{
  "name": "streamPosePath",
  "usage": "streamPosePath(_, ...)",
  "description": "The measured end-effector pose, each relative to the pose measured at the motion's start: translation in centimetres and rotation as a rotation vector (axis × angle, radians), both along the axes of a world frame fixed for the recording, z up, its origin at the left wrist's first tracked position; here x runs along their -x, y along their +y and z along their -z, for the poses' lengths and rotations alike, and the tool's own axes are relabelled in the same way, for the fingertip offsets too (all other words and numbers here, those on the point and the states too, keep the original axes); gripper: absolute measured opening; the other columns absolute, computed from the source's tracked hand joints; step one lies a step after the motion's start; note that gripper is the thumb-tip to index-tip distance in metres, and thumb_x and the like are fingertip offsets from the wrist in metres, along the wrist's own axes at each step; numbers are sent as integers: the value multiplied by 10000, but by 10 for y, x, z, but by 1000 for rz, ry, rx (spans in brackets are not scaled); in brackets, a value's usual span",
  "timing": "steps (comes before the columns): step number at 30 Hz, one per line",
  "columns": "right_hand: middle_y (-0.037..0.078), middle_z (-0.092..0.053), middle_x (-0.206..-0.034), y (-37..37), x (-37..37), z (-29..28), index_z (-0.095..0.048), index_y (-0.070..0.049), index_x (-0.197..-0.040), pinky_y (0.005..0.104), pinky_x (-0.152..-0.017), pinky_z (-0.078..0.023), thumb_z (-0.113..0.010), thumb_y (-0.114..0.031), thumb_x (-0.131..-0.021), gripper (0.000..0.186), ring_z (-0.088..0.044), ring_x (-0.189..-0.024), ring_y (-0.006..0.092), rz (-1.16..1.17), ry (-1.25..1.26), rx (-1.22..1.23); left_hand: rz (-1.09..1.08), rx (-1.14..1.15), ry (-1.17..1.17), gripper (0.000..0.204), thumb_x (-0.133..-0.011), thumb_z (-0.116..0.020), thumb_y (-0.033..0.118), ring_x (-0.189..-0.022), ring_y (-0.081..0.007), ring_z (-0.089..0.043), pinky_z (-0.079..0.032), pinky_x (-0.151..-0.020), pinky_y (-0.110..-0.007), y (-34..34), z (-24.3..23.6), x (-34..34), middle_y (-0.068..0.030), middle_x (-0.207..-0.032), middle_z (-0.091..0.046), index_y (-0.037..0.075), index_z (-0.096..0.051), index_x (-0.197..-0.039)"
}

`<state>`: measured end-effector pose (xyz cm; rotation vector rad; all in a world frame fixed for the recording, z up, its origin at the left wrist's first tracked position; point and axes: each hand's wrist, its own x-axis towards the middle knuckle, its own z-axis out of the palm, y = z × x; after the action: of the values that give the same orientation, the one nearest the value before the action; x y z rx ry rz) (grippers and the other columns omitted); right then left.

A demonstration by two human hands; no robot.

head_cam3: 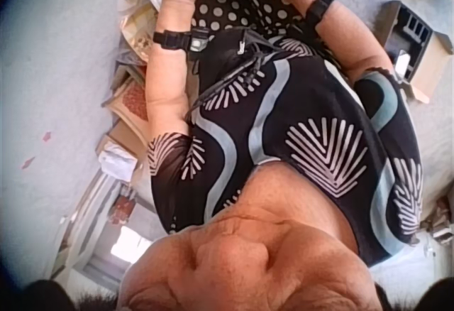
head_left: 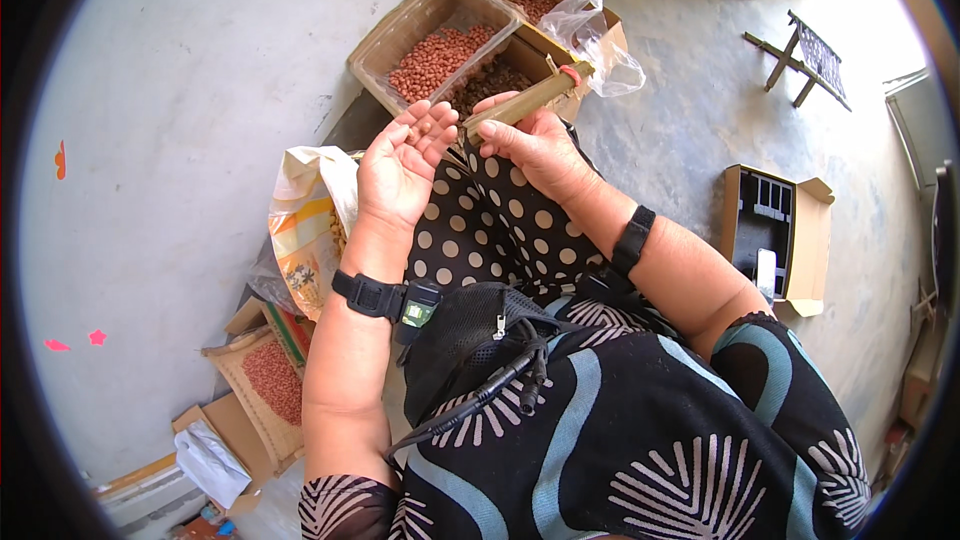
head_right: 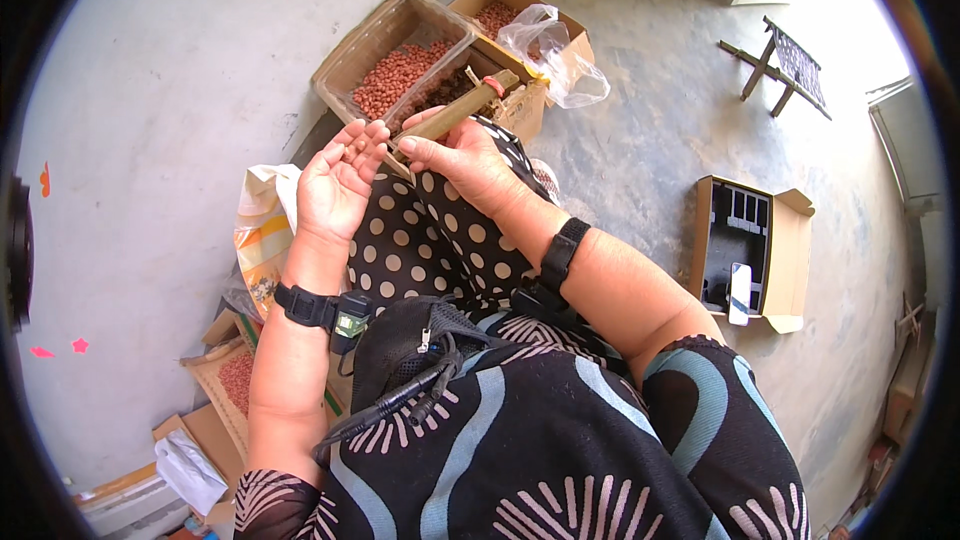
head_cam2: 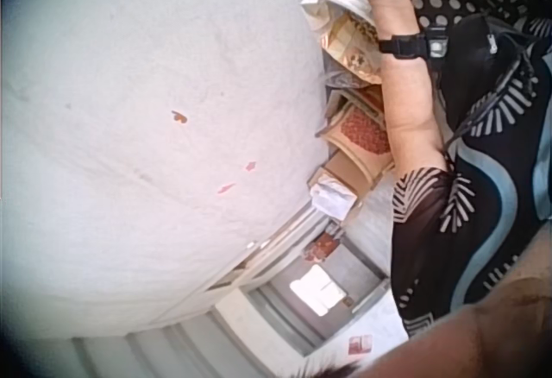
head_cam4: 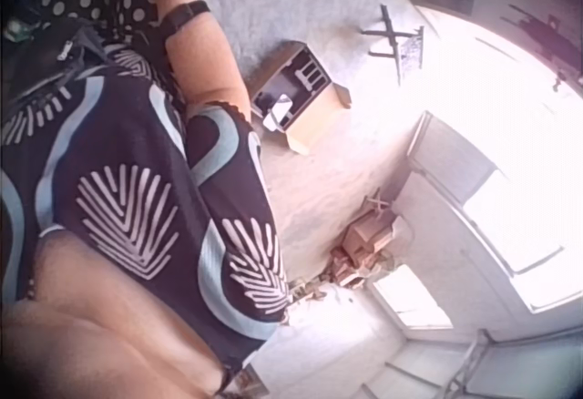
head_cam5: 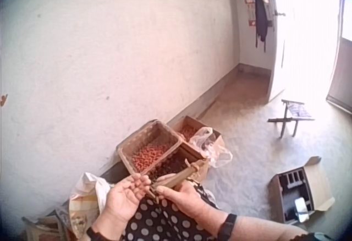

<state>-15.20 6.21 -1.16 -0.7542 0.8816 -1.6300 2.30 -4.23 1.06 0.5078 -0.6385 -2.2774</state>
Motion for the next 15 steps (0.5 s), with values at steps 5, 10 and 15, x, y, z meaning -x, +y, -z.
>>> streamPosePath(5, 34, -617, -945, -1, 1, 0, -546, -4, -1145, 191, -703, -492, -705, -199, -855, 383, -587, -767, 87, -2, -6, 2, 34, -35, 76, 373, -953, -347, 90, -1187, -428, -517, -457, -1028, -478, 0, -3, 1, -350, -1256, -492, -146, -418, -1232)
streamPosePath(10, 31, -620, -936, 0, 1, -1, -549, -6, -1140, 187, -700, -489, -708, -199, -855, 379, -586, -752, 82, -1, -13, -7, 71, -57, 92, 437, -1003, -366, 231, -1178, -425, -524, -465, -1015, -478, 1, -8, 2, -354, -1253, -491, -143, -434, -1218)
streamPosePath(15, 27, -618, -934, -1, 2, -2, -550, -7, -1139, 189, -702, -488, -711, -202, -853, 382, -586, -756, 82, -2, -2, -6, 3, 2, -38, 466, -1007, -370, 282, -1168, -406, -538, -469, -1013, -460, 2, -7, 5, -334, -1254, -503, -133, -446, -1205)
